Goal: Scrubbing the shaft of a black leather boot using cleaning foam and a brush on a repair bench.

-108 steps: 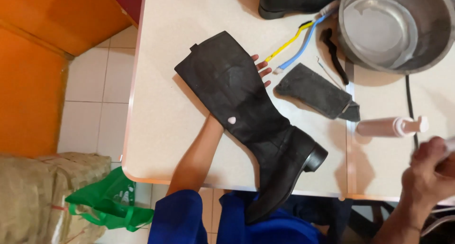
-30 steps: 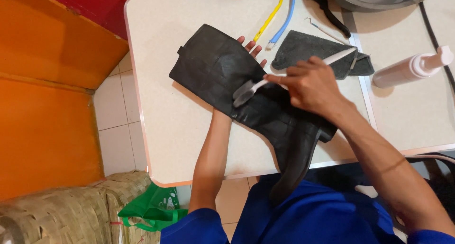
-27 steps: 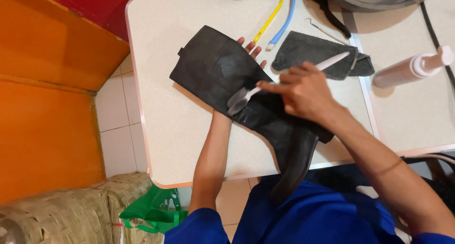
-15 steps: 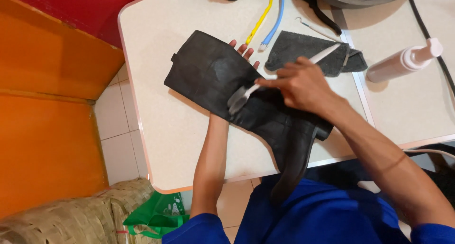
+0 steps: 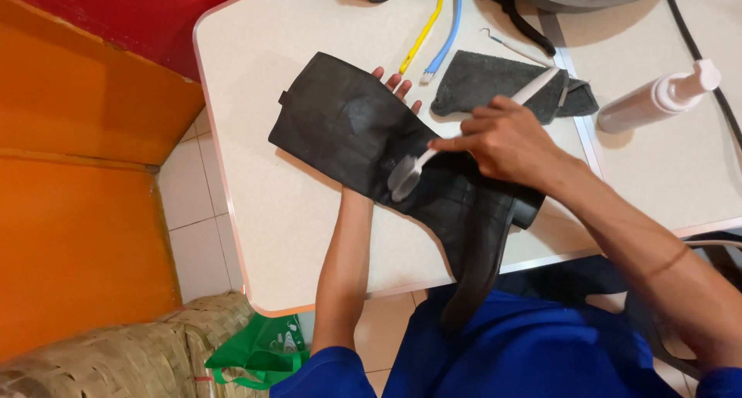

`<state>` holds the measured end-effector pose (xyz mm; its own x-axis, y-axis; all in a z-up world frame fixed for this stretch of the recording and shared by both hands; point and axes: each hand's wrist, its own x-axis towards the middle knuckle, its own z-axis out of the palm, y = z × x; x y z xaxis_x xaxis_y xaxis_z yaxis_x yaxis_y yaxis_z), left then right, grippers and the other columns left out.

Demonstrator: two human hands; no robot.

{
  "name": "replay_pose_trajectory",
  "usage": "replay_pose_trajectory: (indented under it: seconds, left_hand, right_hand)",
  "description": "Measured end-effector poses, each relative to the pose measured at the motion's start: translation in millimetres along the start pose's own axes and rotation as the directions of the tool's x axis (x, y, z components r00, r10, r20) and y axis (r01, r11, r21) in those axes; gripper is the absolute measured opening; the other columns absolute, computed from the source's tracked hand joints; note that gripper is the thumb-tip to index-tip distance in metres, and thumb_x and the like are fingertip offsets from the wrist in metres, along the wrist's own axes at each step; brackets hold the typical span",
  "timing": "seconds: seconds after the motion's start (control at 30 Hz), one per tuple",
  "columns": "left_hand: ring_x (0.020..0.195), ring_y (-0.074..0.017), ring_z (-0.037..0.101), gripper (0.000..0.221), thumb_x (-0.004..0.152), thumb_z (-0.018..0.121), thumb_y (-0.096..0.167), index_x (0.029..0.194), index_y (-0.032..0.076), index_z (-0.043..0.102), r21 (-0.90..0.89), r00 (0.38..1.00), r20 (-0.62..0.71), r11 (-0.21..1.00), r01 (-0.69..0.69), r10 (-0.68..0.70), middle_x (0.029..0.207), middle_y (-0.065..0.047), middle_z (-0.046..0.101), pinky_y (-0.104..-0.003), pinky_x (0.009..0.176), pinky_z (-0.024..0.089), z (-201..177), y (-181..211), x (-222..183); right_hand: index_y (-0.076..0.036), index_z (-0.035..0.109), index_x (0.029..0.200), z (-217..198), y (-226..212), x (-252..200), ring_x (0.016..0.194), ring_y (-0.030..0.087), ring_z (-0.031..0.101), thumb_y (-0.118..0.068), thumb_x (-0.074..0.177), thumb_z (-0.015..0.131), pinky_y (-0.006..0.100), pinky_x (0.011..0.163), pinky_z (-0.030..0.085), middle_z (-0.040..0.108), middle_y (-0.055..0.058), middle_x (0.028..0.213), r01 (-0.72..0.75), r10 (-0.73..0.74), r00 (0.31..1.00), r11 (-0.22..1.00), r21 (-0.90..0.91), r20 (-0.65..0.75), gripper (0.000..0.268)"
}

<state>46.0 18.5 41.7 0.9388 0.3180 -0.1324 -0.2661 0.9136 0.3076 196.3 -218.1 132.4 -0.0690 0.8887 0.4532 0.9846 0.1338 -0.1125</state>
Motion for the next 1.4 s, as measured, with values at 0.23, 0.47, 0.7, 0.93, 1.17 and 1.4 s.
replay_pose_trajectory:
  seconds: [0.23, 0.47, 0.7, 0.93, 1.17, 1.4]
  left_hand:
    - [0.136, -0.0349, 0.057, 0.034, 0.111, 0.048, 0.029, 0.143, 0.02, 0.053, 0.002, 1.0, 0.0, 1.0, 0.008, -0.008, 0.139, -0.014, 0.062, -0.071, 0.119, 0.035, -4, 3, -2]
    - [0.136, -0.0352, 0.057, 0.034, 0.111, 0.048, 0.03, 0.142, 0.02, 0.053, 0.005, 1.0, 0.01, 1.0, 0.005, -0.005, 0.139, -0.014, 0.062, -0.071, 0.119, 0.035, -3, -5, 5]
    - [0.136, -0.0357, 0.057, 0.034, 0.11, 0.049, 0.03, 0.142, 0.02, 0.053, 0.002, 1.0, 0.008, 1.0, -0.007, 0.007, 0.139, -0.014, 0.062, -0.072, 0.118, 0.035, -3, -2, 6]
    - [0.135, -0.0361, 0.057, 0.034, 0.11, 0.049, 0.031, 0.142, 0.02, 0.053, -0.003, 1.0, 0.007, 1.0, -0.001, 0.001, 0.138, -0.014, 0.062, -0.072, 0.118, 0.035, -6, -7, 5]
    - [0.135, -0.0364, 0.057, 0.034, 0.11, 0.05, 0.031, 0.142, 0.02, 0.054, -0.011, 1.0, -0.007, 1.0, -0.013, 0.013, 0.138, -0.014, 0.062, -0.072, 0.118, 0.035, -9, -3, 8]
    - [0.135, -0.0369, 0.057, 0.035, 0.109, 0.05, 0.032, 0.142, 0.019, 0.054, -0.025, 0.998, 0.048, 0.998, 0.049, -0.048, 0.138, -0.014, 0.063, -0.072, 0.118, 0.035, -6, -9, 5]
  right_hand:
    - [-0.04, 0.074, 0.124, 8, -17, -5, 0.072, 0.019, 0.06, -0.004, 0.078, 0.065, 0.035, 0.081, 0.043, 0.064, -0.001, 0.074, 0.067, -0.069, 0.997, 0.996, 0.053, 0.036, 0.059]
    - [-0.036, 0.075, 0.125, -1, -12, 0, 0.069, 0.018, 0.058, -0.008, 0.076, 0.062, 0.037, 0.078, 0.042, 0.064, -0.003, 0.074, 0.031, -0.029, 0.999, 0.997, -0.071, 0.031, 0.058]
    - [-0.039, 0.073, 0.129, -5, -7, 1, 0.07, 0.016, 0.056, -0.007, 0.084, 0.057, 0.033, 0.078, 0.041, 0.061, -0.003, 0.073, 0.024, -0.025, 1.0, 0.991, -0.131, -0.004, 0.057]
    - [-0.036, 0.075, 0.125, -13, -12, 2, 0.071, 0.018, 0.059, -0.01, 0.082, 0.061, 0.036, 0.077, 0.042, 0.061, -0.002, 0.074, -0.002, 0.004, 1.0, 0.996, -0.089, 0.022, 0.052]
    - [-0.038, 0.077, 0.126, -23, -16, 9, 0.064, 0.016, 0.051, 0.002, 0.079, 0.068, 0.031, 0.064, 0.029, 0.061, -0.011, 0.067, 0.034, -0.001, 0.994, 0.952, -0.305, 0.107, 0.062]
    - [-0.035, 0.073, 0.132, -32, -5, 4, 0.063, 0.015, 0.05, 0.003, 0.079, 0.062, 0.031, 0.065, 0.038, 0.058, -0.01, 0.065, 0.021, 0.019, 0.988, 0.968, -0.249, 0.156, 0.066]
